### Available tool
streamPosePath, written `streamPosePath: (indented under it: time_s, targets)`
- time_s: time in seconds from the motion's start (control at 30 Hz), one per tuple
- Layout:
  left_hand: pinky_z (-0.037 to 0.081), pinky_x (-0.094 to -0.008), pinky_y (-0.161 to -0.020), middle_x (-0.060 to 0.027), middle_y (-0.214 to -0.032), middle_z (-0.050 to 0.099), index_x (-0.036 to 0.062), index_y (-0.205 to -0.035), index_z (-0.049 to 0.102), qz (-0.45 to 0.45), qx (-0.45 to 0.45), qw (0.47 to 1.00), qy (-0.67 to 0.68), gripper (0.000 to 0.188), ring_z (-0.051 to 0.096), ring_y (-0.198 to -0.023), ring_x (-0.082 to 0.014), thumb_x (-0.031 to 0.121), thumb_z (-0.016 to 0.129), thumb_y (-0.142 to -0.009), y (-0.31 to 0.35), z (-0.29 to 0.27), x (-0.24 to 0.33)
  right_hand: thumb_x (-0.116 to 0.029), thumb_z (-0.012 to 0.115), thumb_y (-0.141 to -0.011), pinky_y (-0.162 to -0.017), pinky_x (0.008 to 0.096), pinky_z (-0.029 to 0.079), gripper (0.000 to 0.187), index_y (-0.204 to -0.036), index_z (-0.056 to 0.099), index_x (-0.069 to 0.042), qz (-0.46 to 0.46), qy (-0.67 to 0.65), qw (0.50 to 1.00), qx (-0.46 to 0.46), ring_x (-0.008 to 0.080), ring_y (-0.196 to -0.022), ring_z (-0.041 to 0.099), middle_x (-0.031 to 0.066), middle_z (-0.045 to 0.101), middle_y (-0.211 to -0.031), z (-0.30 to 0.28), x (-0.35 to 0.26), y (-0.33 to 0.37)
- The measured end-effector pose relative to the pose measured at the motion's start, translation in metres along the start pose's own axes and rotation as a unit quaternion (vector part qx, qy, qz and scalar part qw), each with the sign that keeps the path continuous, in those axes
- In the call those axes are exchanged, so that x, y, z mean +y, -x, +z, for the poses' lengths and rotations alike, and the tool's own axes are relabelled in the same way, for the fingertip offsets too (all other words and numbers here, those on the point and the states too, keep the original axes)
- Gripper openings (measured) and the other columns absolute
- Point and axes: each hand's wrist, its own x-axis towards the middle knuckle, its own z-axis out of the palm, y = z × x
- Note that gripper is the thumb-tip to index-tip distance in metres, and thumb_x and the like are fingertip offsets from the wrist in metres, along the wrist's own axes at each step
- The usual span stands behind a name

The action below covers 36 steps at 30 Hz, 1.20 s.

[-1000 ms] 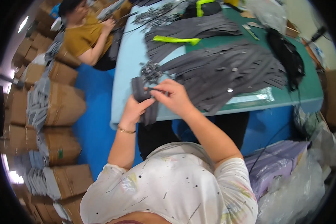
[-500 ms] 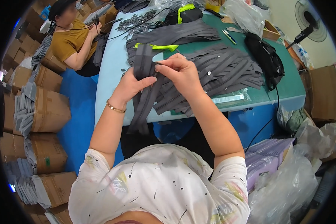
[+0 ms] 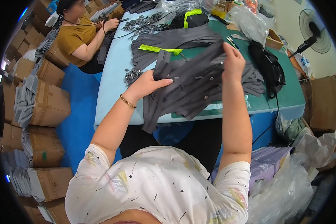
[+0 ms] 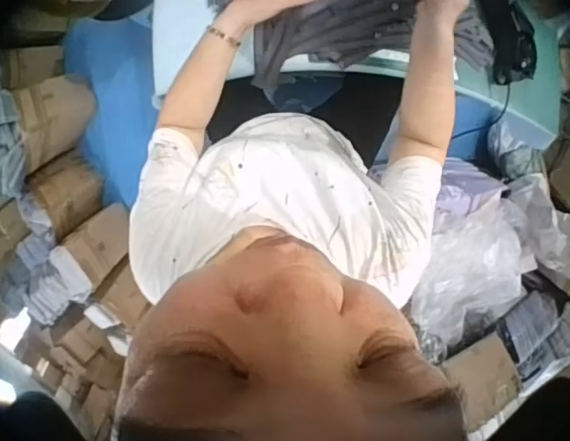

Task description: Attaching metal sliders to zipper tapes in a workshop environment.

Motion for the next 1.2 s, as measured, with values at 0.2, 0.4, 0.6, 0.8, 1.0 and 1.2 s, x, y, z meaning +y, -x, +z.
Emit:
streamPosePath:
  time_s: [0.2,0.4,0.6,0.8,1.0,1.2]
  targets:
    - [0.029,-0.0170,-0.043,0.0003,-0.075,0.056,0.0034,-0.108,0.057,-0.046,0.042,0.995,0.083,0.029,0.040,-0.054,0.0000,0.021,0.061,-0.086,0.005,-0.010,-0.014,-0.013,0.067,-0.081,-0.070,0.0234,0.045,0.036,-0.113,0.058,0.002,-0.133,0.302,0.933,0.144,0.0100,-0.076,0.054,0.0041,0.061,-0.088,-0.082,0.013,-0.064]
    - [0.034,-0.0158,-0.043,-0.0071,-0.083,0.057,0.0007,-0.109,0.055,-0.056,-0.059,0.988,0.134,0.026,0.047,-0.054,-0.0040,0.020,0.051,-0.092,0.036,0.000,-0.020,-0.008,0.065,-0.081,-0.063,0.0209,0.046,0.030,-0.110,0.059,-0.005,-0.039,0.173,0.921,-0.346,0.0070,-0.077,0.056,0.0024,0.058,-0.085,0.037,-0.022,0.102]
    - [0.042,-0.0187,-0.047,-0.0089,-0.083,0.061,-0.0003,-0.100,0.057,-0.060,-0.043,0.985,0.157,0.035,0.053,-0.058,-0.0084,0.030,0.039,-0.097,0.077,0.008,-0.025,-0.001,0.068,-0.075,-0.056,0.0208,0.046,0.013,-0.087,0.064,-0.001,-0.013,0.171,0.912,-0.373,0.0091,-0.063,0.056,0.0052,0.059,-0.077,0.052,0.009,0.168]
    - [0.046,-0.0247,-0.071,-0.0075,-0.087,0.063,-0.0002,-0.096,0.059,0.049,0.351,0.929,0.110,0.041,0.058,-0.078,-0.0125,0.032,0.034,-0.098,0.135,0.011,-0.067,0.003,0.065,-0.078,-0.060,0.0199,0.044,0.009,-0.087,0.063,-0.001,-0.029,0.088,0.916,-0.390,0.0092,-0.073,0.056,0.0045,0.057,-0.087,0.057,0.027,0.217]
    - [0.043,-0.0255,-0.076,-0.0026,-0.096,0.061,-0.0018,-0.107,0.058,0.072,0.355,0.929,0.077,0.033,0.052,-0.085,-0.0097,0.026,0.042,-0.097,0.149,0.005,-0.088,-0.002,0.068,-0.078,-0.066,0.0198,0.044,0.031,-0.107,0.058,-0.003,0.102,0.037,0.908,-0.406,0.0100,-0.086,0.056,0.0042,0.057,-0.108,0.080,0.024,0.235]
    - [0.043,-0.0253,-0.072,-0.0031,-0.086,0.059,-0.0008,-0.098,0.059,0.073,0.338,0.937,-0.046,0.031,0.052,-0.081,-0.0102,0.026,0.043,-0.097,0.156,0.006,-0.088,0.000,0.065,-0.081,-0.066,0.0187,0.044,0.017,-0.097,0.064,-0.002,0.087,0.032,0.908,-0.409,0.0057,-0.074,0.054,-0.0006,0.061,-0.085,0.081,0.041,0.234]
